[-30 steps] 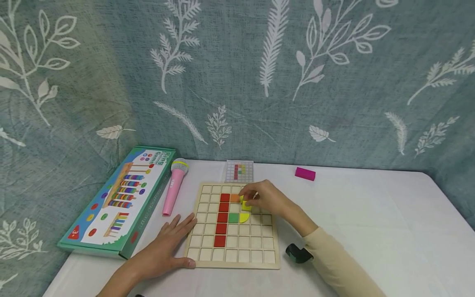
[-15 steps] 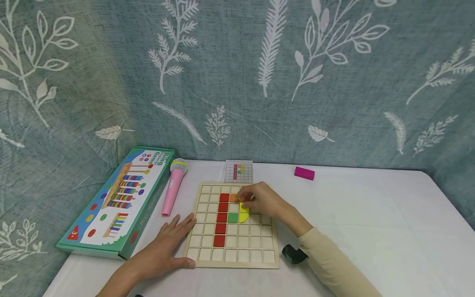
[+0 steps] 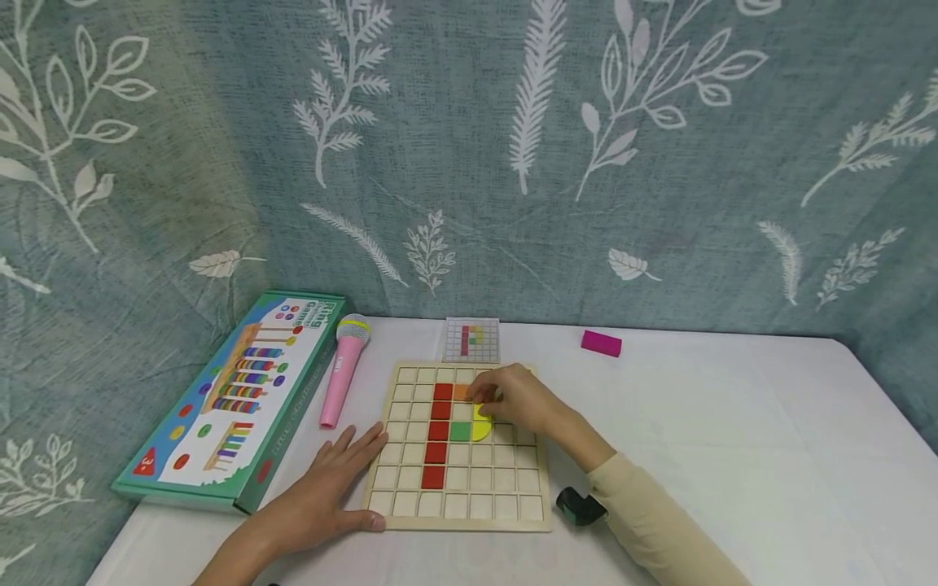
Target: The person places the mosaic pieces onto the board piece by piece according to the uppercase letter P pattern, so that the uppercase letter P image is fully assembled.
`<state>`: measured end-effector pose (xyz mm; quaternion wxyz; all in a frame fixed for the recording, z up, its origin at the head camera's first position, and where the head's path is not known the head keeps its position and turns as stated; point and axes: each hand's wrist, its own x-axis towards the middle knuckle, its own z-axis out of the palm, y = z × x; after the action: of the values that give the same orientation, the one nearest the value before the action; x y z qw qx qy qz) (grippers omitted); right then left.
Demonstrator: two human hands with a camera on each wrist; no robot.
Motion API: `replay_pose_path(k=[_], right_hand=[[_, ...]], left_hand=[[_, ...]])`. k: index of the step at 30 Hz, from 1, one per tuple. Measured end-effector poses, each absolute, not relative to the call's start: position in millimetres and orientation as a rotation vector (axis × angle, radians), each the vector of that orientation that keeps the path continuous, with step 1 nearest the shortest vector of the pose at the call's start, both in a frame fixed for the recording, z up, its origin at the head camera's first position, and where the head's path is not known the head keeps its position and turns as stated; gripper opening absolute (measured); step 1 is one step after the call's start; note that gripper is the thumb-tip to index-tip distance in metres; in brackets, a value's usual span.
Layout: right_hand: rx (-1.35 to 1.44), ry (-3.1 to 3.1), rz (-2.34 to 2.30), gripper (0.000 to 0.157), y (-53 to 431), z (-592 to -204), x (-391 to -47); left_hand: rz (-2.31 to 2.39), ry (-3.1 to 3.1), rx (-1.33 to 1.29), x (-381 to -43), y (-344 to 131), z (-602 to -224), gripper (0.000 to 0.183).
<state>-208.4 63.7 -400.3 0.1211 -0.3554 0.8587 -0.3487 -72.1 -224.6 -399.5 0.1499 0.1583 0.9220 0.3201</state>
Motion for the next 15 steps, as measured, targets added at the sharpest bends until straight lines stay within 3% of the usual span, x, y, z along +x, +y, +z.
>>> replay_pose_path(k=[8,15], right_hand=[[-1.002,2.553,-1.002,0.017,71.1,-395.6,-205.1],[-0.974,2.664,-1.004,0.016,116.6,-391.6,-197.0]], left_hand=[[0.895,2.661,0.466,-72.5,-223.8,-399.6,0.103],[0.751,2.713,0.515,-73.7,-223.8,-398.9,0.099]])
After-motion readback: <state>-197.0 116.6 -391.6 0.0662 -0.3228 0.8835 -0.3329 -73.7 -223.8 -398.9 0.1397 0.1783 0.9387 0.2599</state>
